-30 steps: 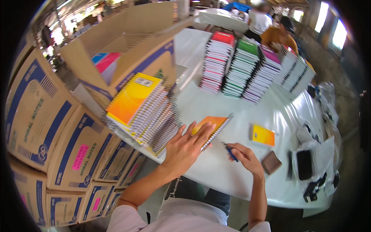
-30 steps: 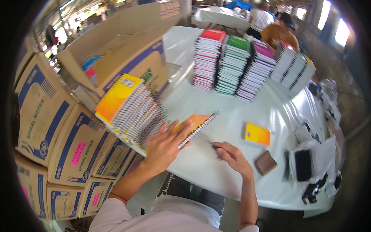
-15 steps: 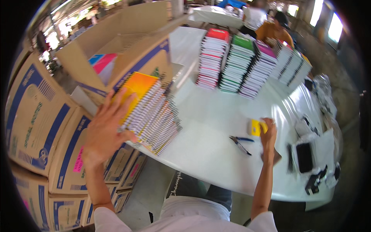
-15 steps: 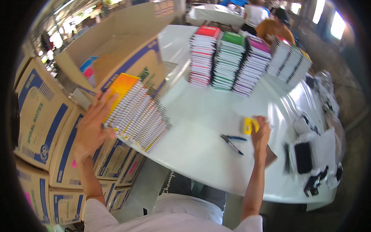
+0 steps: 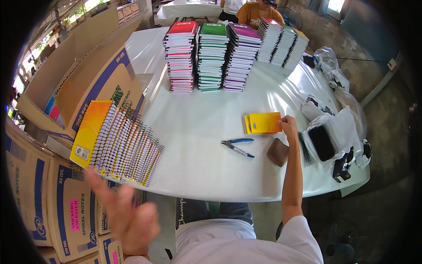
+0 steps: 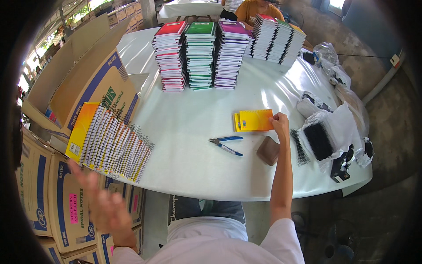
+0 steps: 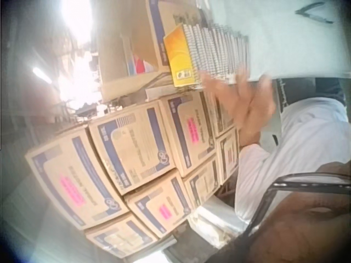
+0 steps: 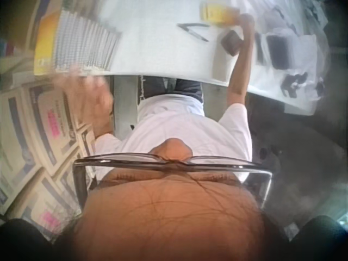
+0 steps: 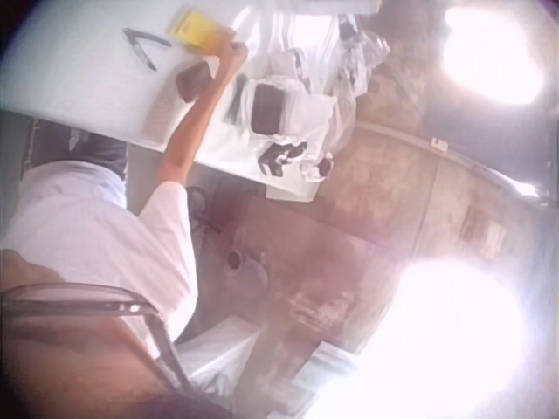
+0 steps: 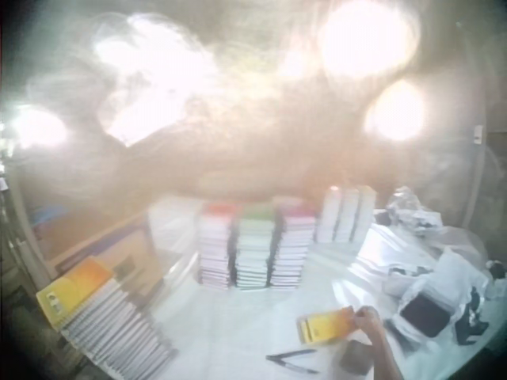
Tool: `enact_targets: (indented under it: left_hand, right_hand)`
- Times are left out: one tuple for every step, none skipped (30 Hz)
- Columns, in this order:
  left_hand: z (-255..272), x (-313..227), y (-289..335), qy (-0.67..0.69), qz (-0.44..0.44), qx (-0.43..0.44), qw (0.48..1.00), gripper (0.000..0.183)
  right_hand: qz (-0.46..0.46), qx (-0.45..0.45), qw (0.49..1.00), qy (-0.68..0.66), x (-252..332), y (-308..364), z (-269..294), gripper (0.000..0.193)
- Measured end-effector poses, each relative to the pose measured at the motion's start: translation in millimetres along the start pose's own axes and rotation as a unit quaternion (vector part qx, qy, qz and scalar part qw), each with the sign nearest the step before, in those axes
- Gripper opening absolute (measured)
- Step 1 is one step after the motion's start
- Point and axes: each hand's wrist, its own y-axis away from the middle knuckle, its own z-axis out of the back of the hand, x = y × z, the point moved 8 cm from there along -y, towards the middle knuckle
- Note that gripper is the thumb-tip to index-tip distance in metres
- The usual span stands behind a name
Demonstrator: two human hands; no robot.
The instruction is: The person trims excess spiral wire from notebooks using pliers and stacks them into a pile.
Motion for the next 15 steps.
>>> enact_targets:
  left_hand:
    - [-19.2, -8.0, -3.3, 0.029, -0.002, 0.021, 0.999, 0.035]
    - [-39.2, -18.3, -9.9, 0.056, -0.005, 0.047, 0.997, 0.038]
    - [-60.4, -22.3, -14.4, 0.104, 0.011, 0.057, 0.993, 0.044]
    - [-78.9, -32.2, -22.0, 0.091, 0.003, 0.087, 0.992, 0.054]
    - [-96.7, -42.2, -28.7, 0.08, -0.006, 0.119, 0.99, 0.063]
    - [-120.5, -52.6, -33.7, 0.08, -0.013, 0.154, 0.985, 0.066]
    - [-146.6, -61.5, -35.5, 0.075, -0.017, 0.189, 0.979, 0.07]
    - [-170.3, -70.0, -32.3, 0.071, -0.026, 0.225, 0.972, 0.073]
    - [-195.3, -70.6, -18.4, 0.072, -0.034, 0.245, 0.966, 0.073]
    - [-222.1, -68.5, -2.4, 0.073, -0.044, 0.266, 0.96, 0.072]
    - [-240.6, -65.8, 9.3, 0.071, -0.052, 0.288, 0.954, 0.072]
    - [-253.4, -65.1, 19.1, 0.105, -0.026, 0.345, 0.933, 0.069]
    - [-263.3, -63.2, 31.0, 0.134, -0.001, 0.399, 0.907, 0.066]
    - [-272.7, -61.5, 40.7, 0.159, 0.026, 0.452, 0.877, 0.063]
    - [-274.3, -59.0, 42.4, 0.148, 0.024, 0.474, 0.867, 0.062]
  right_hand:
    - [0.01, 0.008, 0.996, -0.09, 16.6, 11.4, 1.6, 0.013]
    - [0.015, 0.017, 0.983, -0.183, 32.7, 26.9, 0.8, 0.009]
    - [0.038, 0.049, 0.959, -0.278, 54.8, 47.5, -1.5, 0.007]
    - [0.06, 0.08, 0.924, -0.37, 82.3, 71.2, -8.6, 0.01]
    - [0.068, 0.065, 0.877, -0.472, 109.6, 99.8, -19.1, 0.011]
    - [0.107, 0.077, 0.866, -0.482, 109.9, 119.9, -31.7, 0.01]
    - [0.113, 0.075, 0.883, -0.449, 124.3, 144.4, -45.1, 0.008]
    - [0.097, 0.076, 0.889, -0.442, 125.3, 165.1, -64.2, 0.009]
    - [0.076, 0.13, 0.874, -0.463, 144.2, 184.0, -77.4, 0.012]
    - [0.146, 0.122, 0.893, -0.407, 149.8, 196.2, -85.5, 0.012]
    - [0.165, 0.138, 0.924, -0.316, 164.3, 205.1, -85.9, 0.014]
    - [0.163, 0.153, 0.929, -0.294, 160.1, 207.5, -89.3, 0.014]
    - [0.163, 0.169, 0.933, -0.273, 157.9, 207.8, -90.5, 0.015]
    - [0.195, 0.152, 0.937, -0.248, 154.5, 201.1, -75.4, 0.016]
    - [0.227, 0.14, 0.937, -0.226, 152.7, 188.6, -54.9, 0.016]
